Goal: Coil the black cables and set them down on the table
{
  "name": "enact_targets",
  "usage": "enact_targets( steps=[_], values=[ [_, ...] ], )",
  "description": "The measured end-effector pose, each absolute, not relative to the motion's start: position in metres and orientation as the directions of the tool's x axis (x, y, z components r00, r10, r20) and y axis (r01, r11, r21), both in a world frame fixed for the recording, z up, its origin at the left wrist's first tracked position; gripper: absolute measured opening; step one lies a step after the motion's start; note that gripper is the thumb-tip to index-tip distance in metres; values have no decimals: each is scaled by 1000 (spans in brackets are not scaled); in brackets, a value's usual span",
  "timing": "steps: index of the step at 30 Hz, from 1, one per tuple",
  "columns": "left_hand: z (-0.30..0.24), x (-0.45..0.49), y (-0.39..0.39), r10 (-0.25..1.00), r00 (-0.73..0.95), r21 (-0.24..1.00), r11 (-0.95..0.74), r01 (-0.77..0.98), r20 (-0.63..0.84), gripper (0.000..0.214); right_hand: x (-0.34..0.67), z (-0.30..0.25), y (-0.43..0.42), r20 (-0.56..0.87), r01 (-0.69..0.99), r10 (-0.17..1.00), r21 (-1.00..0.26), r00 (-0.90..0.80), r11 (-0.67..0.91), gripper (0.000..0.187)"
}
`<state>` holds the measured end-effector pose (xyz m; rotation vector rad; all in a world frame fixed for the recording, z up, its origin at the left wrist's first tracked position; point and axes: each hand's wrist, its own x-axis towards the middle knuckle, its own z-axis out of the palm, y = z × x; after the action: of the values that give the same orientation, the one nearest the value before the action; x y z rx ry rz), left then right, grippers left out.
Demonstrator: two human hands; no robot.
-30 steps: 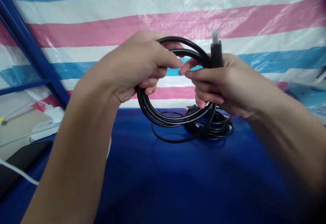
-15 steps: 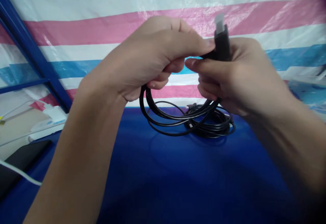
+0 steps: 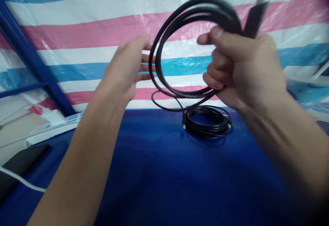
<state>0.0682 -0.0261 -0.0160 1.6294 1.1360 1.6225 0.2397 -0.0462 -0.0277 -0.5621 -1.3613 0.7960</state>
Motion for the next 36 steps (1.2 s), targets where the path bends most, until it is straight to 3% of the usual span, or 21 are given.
enact_targets(
  steps=[3,6,8,10,12,16,19,25,32,36],
  values=[
    [-23,63,-19,889,-92,856,-396,333,448,24,244,-25,-44,689,-213,708,-676,156,705,14],
    [-28,64,-23,947,260,801,-303,517,190,55,252,-21,-42,699,-220,666,-628,262,746,20],
    [-34,69,-26,859,511,755,-316,574,-30,64,257,-19,-40,685,-258,673,-621,280,740,22],
    [-42,77,-26,751,660,818,-355,454,-40,61,259,-17,-39,662,-313,696,-622,279,717,22],
    [-49,87,-24,696,701,914,-370,165,155,49,258,-16,-40,636,-354,720,-630,277,692,21],
    [-46,107,-27,716,516,875,-302,-379,471,30,252,-18,-41,599,-370,767,-674,231,639,21],
    [-34,113,-34,767,347,785,-309,-537,539,20,247,-22,-42,573,-373,803,-718,164,588,14],
    [-21,110,-41,824,126,771,-448,-452,552,35,238,-30,-44,544,-346,836,-773,72,533,7],
    [-20,118,-45,841,-36,648,-442,-620,539,23,236,-29,-45,499,-411,844,-740,196,533,7],
    [-20,116,-44,772,-65,635,-564,-528,632,23,235,-28,-46,466,-384,879,-796,106,468,6]
  ],
)
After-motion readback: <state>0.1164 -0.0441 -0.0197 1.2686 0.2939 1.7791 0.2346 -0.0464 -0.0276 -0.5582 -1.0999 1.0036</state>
